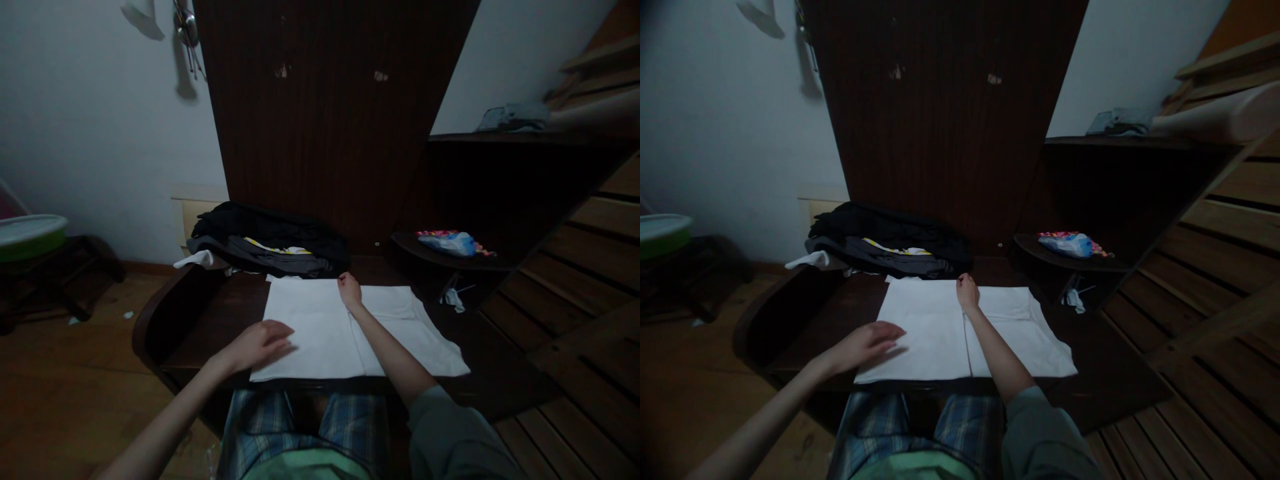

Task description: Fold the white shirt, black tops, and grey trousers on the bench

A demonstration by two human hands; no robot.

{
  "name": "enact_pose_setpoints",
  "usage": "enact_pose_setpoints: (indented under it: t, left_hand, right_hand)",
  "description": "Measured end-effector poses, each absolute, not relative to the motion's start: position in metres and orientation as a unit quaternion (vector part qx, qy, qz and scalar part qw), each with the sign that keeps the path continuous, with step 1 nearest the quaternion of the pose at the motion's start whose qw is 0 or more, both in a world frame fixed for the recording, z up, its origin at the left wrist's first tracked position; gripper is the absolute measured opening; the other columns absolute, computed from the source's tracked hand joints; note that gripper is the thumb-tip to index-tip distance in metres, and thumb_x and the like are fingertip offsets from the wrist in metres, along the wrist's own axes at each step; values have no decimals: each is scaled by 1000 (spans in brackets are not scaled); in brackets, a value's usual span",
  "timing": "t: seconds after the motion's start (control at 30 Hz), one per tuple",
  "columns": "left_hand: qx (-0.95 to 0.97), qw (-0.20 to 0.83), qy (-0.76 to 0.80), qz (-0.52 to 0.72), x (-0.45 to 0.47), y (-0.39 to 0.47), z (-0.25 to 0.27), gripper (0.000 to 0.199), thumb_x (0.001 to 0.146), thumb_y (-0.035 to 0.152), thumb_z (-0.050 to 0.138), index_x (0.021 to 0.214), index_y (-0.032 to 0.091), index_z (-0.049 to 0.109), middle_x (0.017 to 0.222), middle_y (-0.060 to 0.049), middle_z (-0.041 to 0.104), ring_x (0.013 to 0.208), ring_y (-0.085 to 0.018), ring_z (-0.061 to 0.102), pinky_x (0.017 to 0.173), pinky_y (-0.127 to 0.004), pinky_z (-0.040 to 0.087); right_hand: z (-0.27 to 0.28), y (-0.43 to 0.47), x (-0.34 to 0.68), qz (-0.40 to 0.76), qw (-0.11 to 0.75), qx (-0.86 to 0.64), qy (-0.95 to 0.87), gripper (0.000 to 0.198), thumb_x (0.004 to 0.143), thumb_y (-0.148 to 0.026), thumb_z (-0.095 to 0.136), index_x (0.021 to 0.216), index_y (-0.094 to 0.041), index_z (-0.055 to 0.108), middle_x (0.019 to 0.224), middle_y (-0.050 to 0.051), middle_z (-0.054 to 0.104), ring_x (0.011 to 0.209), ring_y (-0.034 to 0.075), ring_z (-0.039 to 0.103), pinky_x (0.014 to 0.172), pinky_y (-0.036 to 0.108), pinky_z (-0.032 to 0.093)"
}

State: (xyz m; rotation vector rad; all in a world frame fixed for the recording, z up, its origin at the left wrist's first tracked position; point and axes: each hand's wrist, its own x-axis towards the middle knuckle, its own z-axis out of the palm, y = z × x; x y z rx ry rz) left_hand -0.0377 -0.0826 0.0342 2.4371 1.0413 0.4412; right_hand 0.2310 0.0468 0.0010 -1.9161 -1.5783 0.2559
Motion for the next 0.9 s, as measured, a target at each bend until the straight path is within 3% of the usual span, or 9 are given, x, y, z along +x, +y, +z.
enact_pose_setpoints:
  t: [0.13,0.3,0.43,0.6,0.9]
  left_hand:
    - [806,175,469,317,-29,-22,28,31,79,35,46,97,17,63,103,-9,62,98,-22,55,89,-33,40]
    - [650,182,586,447,-28,44,2,26,75,25,47,93,14,62,100,-10,63,97,-21,56,89,-33,40]
    - [612,194,613,460,-31,60,-8,28,76,23,42,94,12,61,100,-12,63,95,-22,57,86,-33,42]
    - [614,197,610,460,-33,58,-10,26,76,25,42,90,15,62,99,-10,64,95,-22,56,87,-33,40]
    - [619,194,610,454,-34,60,-11,25,74,27,42,84,15,62,94,-10,64,93,-22,57,86,-33,40]
  right_hand:
    - [4,46,233,107,343,-737,-572,22,82,-29,41,94,-16,55,82,6,63,77,16,58,62,23,37]
    - [10,33,252,144,325,-741,-569,21,78,-30,45,70,-17,60,73,5,64,68,16,57,57,22,35]
    - [6,5,264,196,281,-698,-629,30,72,-40,52,52,-18,57,56,2,59,58,15,54,53,23,33]
    - [4,-20,264,239,299,-659,-648,20,65,-34,59,55,-18,58,59,1,60,59,14,54,55,22,34]
    - [9,-26,259,267,326,-643,-640,14,69,-25,51,57,-18,49,55,-2,56,56,12,52,55,21,36]
